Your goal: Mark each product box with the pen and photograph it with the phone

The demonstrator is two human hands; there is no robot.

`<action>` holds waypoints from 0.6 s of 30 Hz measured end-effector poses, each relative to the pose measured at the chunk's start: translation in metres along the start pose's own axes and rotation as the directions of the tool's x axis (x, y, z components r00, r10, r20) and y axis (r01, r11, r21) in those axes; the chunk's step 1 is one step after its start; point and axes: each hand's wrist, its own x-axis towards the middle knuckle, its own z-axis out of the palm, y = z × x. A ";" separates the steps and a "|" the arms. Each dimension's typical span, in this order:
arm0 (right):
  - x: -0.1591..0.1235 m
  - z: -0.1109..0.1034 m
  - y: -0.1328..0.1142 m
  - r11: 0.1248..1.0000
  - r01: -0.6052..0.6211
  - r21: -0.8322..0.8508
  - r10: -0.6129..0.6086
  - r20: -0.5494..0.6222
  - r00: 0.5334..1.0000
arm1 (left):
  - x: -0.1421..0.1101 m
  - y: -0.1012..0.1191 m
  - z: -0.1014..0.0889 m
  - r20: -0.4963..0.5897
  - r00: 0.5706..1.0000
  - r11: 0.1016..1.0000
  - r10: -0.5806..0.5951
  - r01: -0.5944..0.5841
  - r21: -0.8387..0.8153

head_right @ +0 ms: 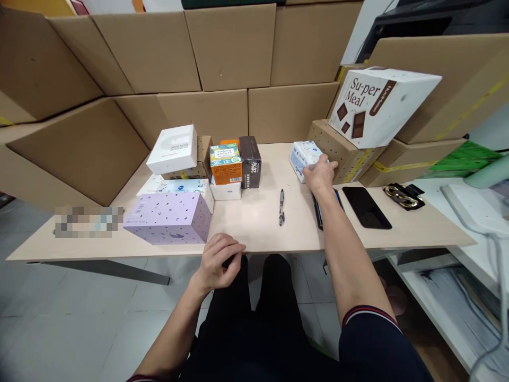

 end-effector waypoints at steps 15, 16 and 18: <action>-0.160 -0.048 0.033 0.560 0.308 0.770 -0.561 0.079 0.824 | -0.009 -0.015 0.004 0.127 0.784 0.735 -0.608 0.616 -0.283; -0.163 -0.046 0.031 0.574 0.309 0.758 -0.611 0.145 0.778 | -0.008 -0.014 0.003 0.135 0.769 0.714 -0.624 0.632 -0.302; -0.164 -0.040 0.028 0.614 0.317 0.723 -0.663 0.255 0.704 | -0.005 -0.012 0.003 0.141 0.756 0.697 -0.639 0.647 -0.310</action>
